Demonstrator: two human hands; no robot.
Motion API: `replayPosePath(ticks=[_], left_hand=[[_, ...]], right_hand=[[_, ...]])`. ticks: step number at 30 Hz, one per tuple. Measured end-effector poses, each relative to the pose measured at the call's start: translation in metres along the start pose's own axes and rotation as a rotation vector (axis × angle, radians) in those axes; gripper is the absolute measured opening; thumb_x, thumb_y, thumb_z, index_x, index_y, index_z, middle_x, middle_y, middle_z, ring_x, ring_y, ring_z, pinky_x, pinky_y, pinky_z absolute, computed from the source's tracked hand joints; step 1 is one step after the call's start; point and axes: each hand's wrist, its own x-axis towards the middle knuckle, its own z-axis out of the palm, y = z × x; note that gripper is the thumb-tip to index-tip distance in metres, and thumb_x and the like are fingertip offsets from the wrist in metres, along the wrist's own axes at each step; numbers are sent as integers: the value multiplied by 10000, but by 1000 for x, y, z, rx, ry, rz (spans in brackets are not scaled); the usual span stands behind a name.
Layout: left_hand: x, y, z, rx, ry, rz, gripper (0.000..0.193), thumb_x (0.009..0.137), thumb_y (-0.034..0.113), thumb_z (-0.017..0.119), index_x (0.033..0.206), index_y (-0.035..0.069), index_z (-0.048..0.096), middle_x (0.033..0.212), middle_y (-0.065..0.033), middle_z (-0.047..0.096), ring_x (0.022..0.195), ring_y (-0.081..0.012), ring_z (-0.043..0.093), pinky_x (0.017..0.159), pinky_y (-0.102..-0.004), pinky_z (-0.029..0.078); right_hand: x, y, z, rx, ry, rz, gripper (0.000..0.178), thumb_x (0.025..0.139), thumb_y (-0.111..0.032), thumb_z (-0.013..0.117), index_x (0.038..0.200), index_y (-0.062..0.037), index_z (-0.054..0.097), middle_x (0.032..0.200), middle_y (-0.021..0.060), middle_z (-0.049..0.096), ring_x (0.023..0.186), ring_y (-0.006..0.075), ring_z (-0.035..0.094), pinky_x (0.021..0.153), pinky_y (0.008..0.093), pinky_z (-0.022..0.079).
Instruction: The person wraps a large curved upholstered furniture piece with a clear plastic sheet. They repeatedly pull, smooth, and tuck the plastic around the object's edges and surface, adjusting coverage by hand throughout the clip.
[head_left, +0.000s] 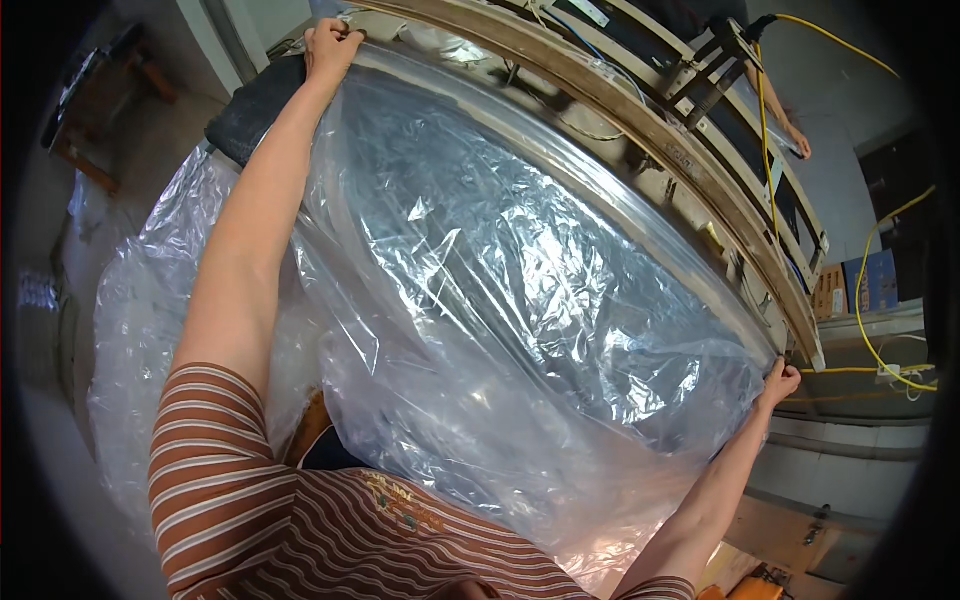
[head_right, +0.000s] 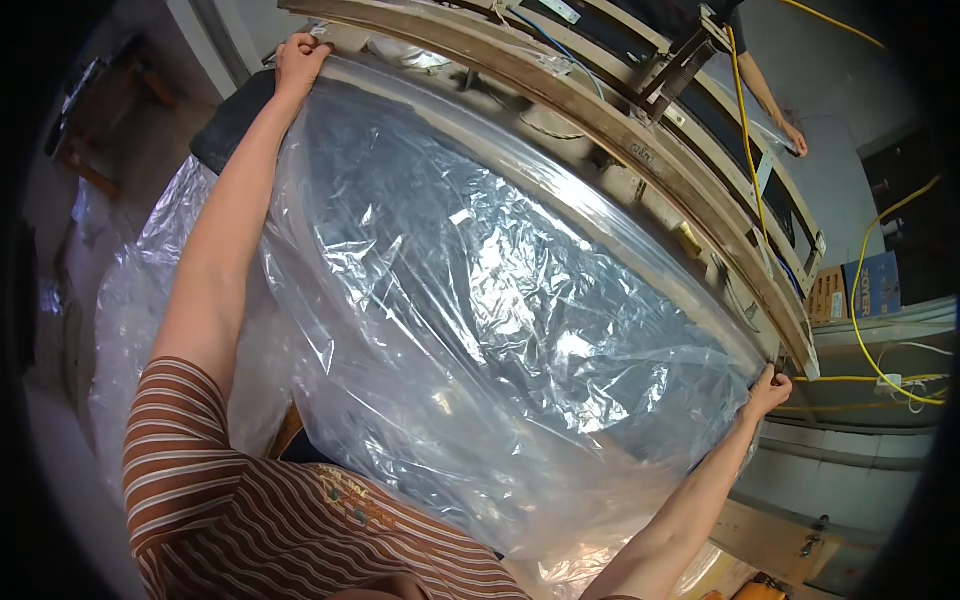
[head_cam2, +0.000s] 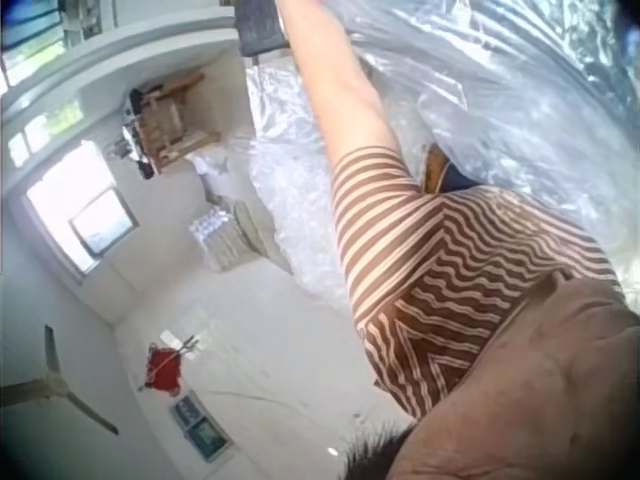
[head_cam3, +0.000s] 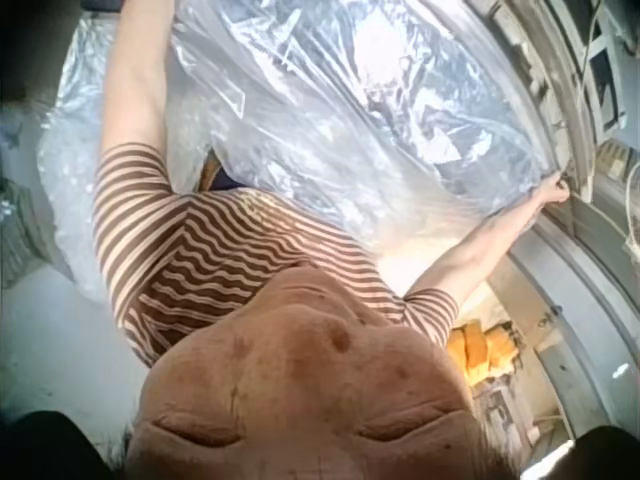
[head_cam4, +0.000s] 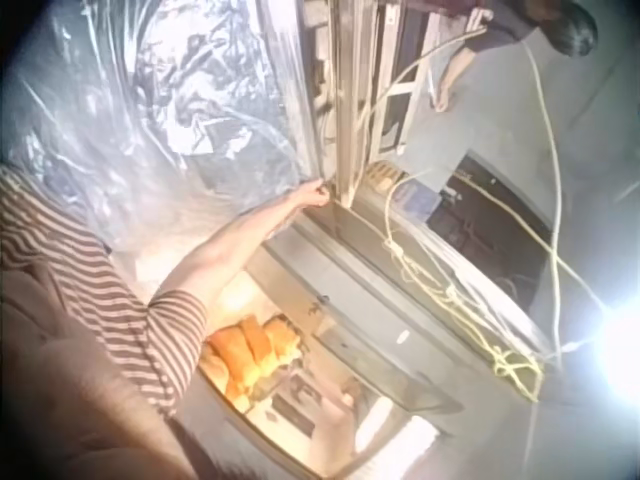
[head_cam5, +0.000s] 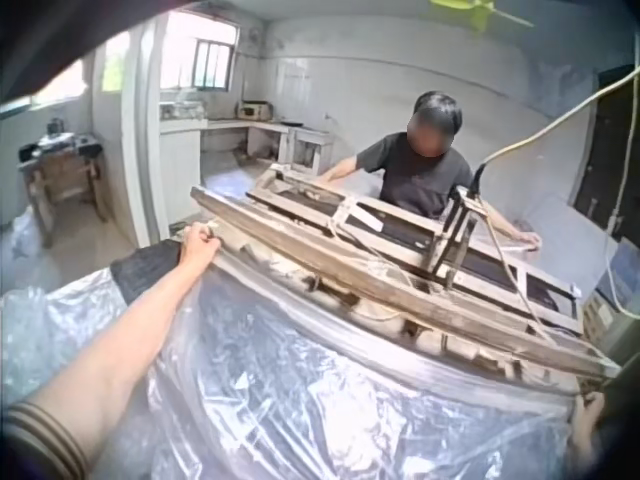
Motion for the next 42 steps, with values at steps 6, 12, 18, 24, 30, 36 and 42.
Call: replayPosePath(ticks=[6,12,18,24,30,36,42], left_hand=[[21,-30,-13,-211,-7,-251,260,772,235,609,771,-19,664,758,-198,657,767,-330,626,767,-410,491],[21,-27,-27,-144,258,-174,303,842,250,522,865,-14,666,939,-194,659,926,-325,603,851,-435,441],[-1,10,-18,201,-167,-106,381,898,382,491,962,40,648,1016,-190,618,1061,-301,540,922,-401,389],[3,12,-83,-646,-197,-216,242,986,310,470,884,111,565,725,57,514,554,2,359,465,-170,259],[-23,7,-156,-765,-232,-203,253,995,306,456,879,107,559,753,49,521,563,-14,376,456,-187,268],[-29,0,-187,-901,-322,-204,209,1002,285,458,975,99,550,815,45,534,599,-23,416,504,-174,339],[-33,-2,-203,-944,-335,-208,226,1001,285,460,1002,81,559,837,37,528,667,-38,442,601,-181,385]], right_hand=[[3,-5,8,55,-3,93,326,813,-242,658,826,36,489,919,123,454,844,221,425,798,346,384],[4,-1,-6,204,-74,193,304,868,-230,579,828,63,509,872,76,479,784,174,425,751,330,396],[2,-11,-21,383,-37,373,330,907,-342,558,951,-15,558,890,45,514,754,145,447,719,293,393],[-10,-32,-82,832,-197,605,352,908,-426,567,1014,-91,558,943,-3,537,793,110,487,718,262,384],[-75,-39,-124,431,-197,373,315,947,-399,521,1008,-91,556,894,-21,520,781,105,451,721,265,375],[-110,-13,-131,20,-250,126,360,985,-317,430,1093,12,524,1054,114,541,965,217,495,894,326,388],[-111,-23,-131,-4,-251,139,384,990,-319,410,1118,24,526,1094,142,554,1008,249,510,919,338,383]])
